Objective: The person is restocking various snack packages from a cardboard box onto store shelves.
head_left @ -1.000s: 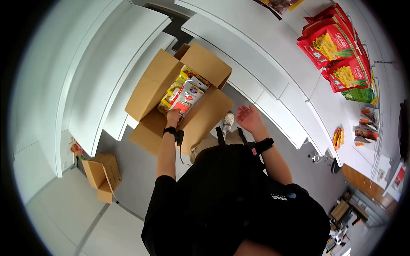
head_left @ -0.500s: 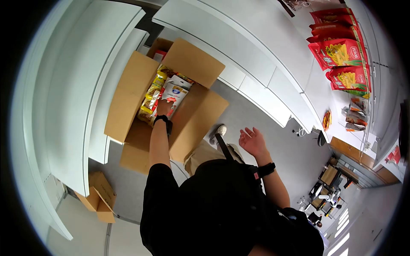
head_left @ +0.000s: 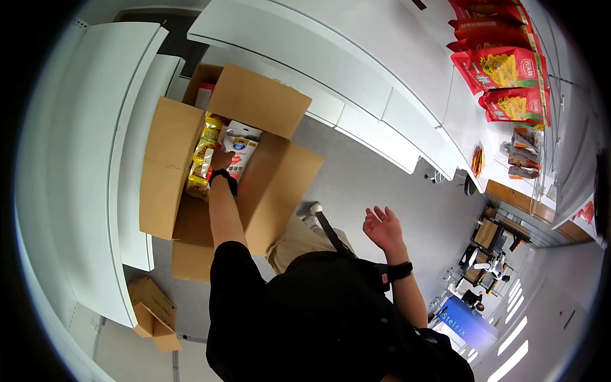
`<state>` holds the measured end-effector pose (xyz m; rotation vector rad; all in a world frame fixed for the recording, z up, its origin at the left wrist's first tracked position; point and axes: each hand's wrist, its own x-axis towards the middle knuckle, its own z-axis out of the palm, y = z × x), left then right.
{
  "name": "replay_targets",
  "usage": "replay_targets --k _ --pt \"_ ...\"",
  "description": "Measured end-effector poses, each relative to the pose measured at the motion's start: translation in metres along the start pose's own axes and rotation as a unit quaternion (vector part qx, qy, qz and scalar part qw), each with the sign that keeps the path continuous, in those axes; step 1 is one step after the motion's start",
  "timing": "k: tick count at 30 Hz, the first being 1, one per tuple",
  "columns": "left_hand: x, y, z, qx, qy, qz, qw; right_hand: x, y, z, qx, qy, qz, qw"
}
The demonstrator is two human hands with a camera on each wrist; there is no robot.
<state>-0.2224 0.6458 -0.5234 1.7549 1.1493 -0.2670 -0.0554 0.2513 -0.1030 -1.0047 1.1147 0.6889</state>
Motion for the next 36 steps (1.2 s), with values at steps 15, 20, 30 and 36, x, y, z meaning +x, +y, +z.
replay_targets --k 15,20,30,36 --pt "-0.108 0.055 0.0 0.243 0.062 0.172 0.952 0.006 -0.007 -0.012 0.014 -0.072 0.008 0.997" --pt "-0.18 0.09 -0.025 0.053 0.037 0.128 0.99 0.021 -0.007 -0.013 0.015 -0.146 0.049 0.988" --pt "-0.303 0.243 -0.036 -0.211 0.069 0.104 0.97 0.001 -0.038 -0.036 -0.116 -0.356 0.052 0.926" --pt "-0.364 0.342 0.005 -0.346 -0.06 0.167 0.921 -0.039 -0.089 -0.081 -0.198 -0.409 -0.131 0.881"
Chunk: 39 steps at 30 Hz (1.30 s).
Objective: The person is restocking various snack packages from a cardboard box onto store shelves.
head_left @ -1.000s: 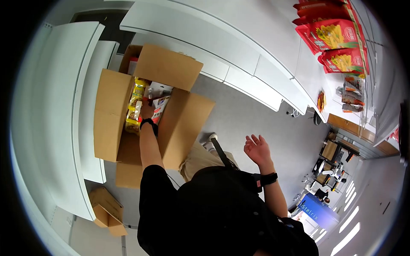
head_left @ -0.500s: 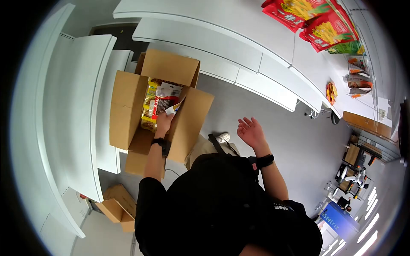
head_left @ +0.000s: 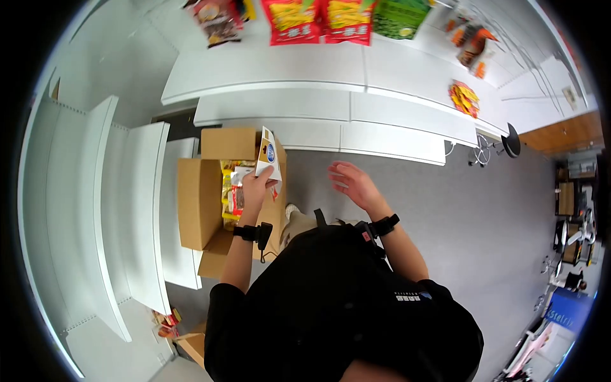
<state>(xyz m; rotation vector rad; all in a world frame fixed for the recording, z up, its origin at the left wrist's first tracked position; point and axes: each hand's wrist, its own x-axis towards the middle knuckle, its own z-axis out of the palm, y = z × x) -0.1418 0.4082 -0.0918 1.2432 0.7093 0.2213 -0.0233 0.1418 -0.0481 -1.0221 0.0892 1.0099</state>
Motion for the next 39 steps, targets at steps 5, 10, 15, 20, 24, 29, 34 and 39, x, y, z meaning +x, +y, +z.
replay_targets --k 5,10,15,20,24,29,34,39 --pt "-0.036 0.035 0.114 -0.014 -0.101 0.018 0.995 -0.045 -0.024 -0.039 -0.308 0.016 -0.176 0.935" --pt "-0.073 0.048 0.221 -0.031 -0.201 0.016 0.979 -0.086 -0.042 -0.075 -0.44 0.086 -0.324 0.833" --pt "-0.108 0.055 0.295 -0.018 -0.299 0.01 0.954 -0.124 -0.065 -0.119 -0.381 0.201 -0.241 0.87" --pt "-0.119 0.048 0.332 0.062 -0.346 0.154 0.924 -0.158 -0.076 -0.152 -0.233 0.215 -0.327 0.89" --pt "-0.108 0.032 0.349 0.168 -0.282 0.214 0.92 -0.182 -0.097 -0.171 -0.005 0.169 -0.33 0.929" --pt "-0.096 0.012 0.381 0.101 -0.45 0.045 0.886 -0.207 -0.121 -0.188 0.028 0.166 -0.365 0.915" --pt "-0.083 0.001 0.438 0.162 -0.532 -0.046 0.83 -0.224 -0.137 -0.217 0.027 0.219 -0.389 0.895" --pt "-0.059 0.005 0.494 0.149 -0.581 -0.057 0.798 -0.223 -0.177 -0.25 0.008 0.262 -0.385 0.885"
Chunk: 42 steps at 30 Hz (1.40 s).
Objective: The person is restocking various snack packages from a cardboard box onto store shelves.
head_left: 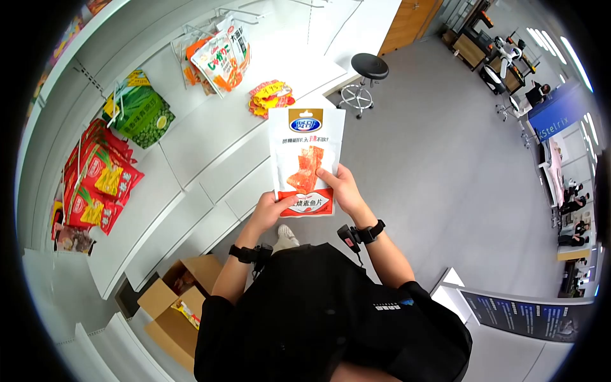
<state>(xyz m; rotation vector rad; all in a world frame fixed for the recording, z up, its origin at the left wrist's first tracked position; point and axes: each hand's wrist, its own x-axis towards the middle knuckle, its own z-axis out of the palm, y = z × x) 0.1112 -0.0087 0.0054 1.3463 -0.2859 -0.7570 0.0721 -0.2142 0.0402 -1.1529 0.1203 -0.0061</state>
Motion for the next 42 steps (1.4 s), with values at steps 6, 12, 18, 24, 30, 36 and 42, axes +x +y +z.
replay_targets --k 6,12,18,24,30,36,42 --pt "0.062 0.009 -0.036 0.033 -0.027 -0.015 0.999 0.061 -0.007 -0.008 -0.028 0.047 -0.011 0.998" --pt "0.099 0.017 -0.056 0.068 -0.016 -0.02 0.997 0.12 -0.009 -0.01 -0.017 0.064 -0.031 0.997" --pt "0.119 0.034 -0.072 0.04 0.083 -0.024 0.995 0.191 -0.016 -0.013 -0.061 0.018 -0.024 0.998" --pt "0.139 0.062 -0.086 0.005 0.172 0.049 0.984 0.284 -0.066 -0.011 -0.116 -0.062 -0.027 0.991" --pt "0.156 0.096 -0.06 -0.004 0.264 0.087 0.961 0.349 -0.097 -0.006 -0.05 -0.185 -0.037 0.981" --pt "0.157 0.089 -0.038 -0.045 0.389 0.11 0.914 0.38 -0.107 -0.005 -0.046 -0.257 -0.022 0.965" --pt "0.14 0.077 -0.023 -0.061 0.477 0.096 0.872 0.403 -0.101 -0.005 -0.045 -0.264 0.004 0.964"
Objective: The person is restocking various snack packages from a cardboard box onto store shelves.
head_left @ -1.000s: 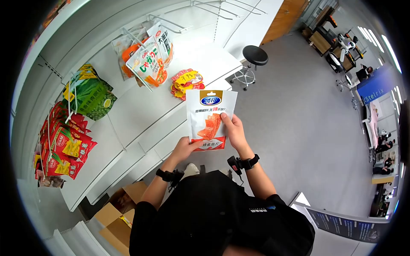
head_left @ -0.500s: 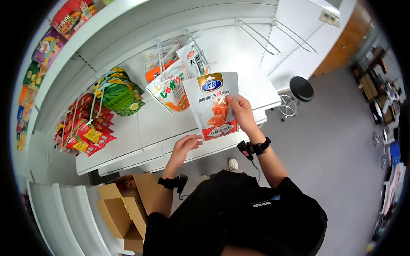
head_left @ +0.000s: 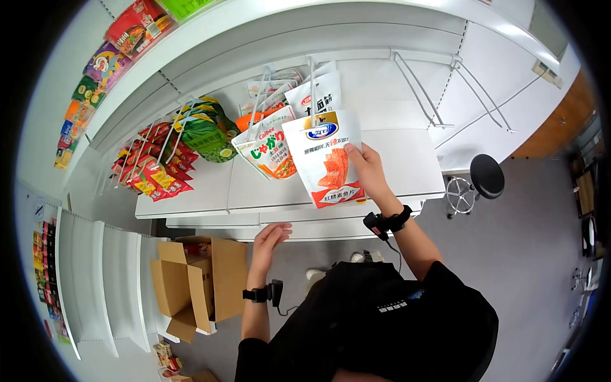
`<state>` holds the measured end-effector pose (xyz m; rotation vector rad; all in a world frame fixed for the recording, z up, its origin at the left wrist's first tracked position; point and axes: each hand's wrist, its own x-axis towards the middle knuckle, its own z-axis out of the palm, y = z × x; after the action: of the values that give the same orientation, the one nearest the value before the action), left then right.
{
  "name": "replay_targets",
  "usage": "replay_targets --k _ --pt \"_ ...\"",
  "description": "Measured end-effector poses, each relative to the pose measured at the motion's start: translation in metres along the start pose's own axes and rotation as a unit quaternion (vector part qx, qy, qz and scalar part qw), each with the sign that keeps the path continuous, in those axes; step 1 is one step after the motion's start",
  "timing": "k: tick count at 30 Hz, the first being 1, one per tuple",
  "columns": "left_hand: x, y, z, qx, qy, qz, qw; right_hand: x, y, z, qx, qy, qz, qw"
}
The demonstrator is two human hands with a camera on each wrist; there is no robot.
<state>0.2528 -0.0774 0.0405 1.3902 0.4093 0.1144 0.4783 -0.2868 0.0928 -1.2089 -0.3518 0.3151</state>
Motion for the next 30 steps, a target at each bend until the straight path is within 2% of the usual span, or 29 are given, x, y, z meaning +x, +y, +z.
replay_targets --k 2,6,10,13,15,20,25,26,29,30 --pt "-0.007 -0.002 0.0 -0.004 0.02 -0.009 1.0 0.011 0.002 -0.004 0.012 0.003 0.01 1.0" --pt "-0.017 -0.014 0.003 -0.022 0.034 -0.015 0.999 0.048 0.024 -0.011 -0.013 0.004 -0.053 0.999" --pt "-0.022 -0.017 0.012 -0.014 0.021 -0.019 0.999 0.085 0.033 -0.009 0.054 -0.013 -0.059 0.997" --pt "-0.025 -0.02 0.015 -0.014 0.019 -0.022 0.999 0.105 0.034 -0.01 0.06 -0.004 -0.038 0.997" --pt "-0.025 -0.027 0.012 -0.021 0.027 -0.022 0.999 0.114 0.04 -0.013 0.039 0.005 -0.055 0.998" --pt "-0.03 -0.046 0.007 -0.047 0.056 -0.045 0.996 0.106 0.031 -0.013 0.025 0.016 -0.057 0.998" --pt "-0.035 -0.044 0.003 -0.035 0.056 -0.062 0.996 0.102 0.035 -0.019 -0.014 0.014 -0.04 0.999" --pt "-0.037 -0.045 0.0 -0.036 0.053 -0.055 0.996 0.101 0.035 -0.019 0.019 0.02 -0.041 0.999" --pt "-0.044 -0.037 -0.005 -0.046 0.062 -0.045 0.996 0.095 0.051 -0.032 -0.052 0.101 -0.072 0.991" --pt "-0.046 -0.037 -0.009 -0.052 0.062 -0.039 0.996 0.091 0.06 -0.042 -0.066 0.126 -0.04 0.989"
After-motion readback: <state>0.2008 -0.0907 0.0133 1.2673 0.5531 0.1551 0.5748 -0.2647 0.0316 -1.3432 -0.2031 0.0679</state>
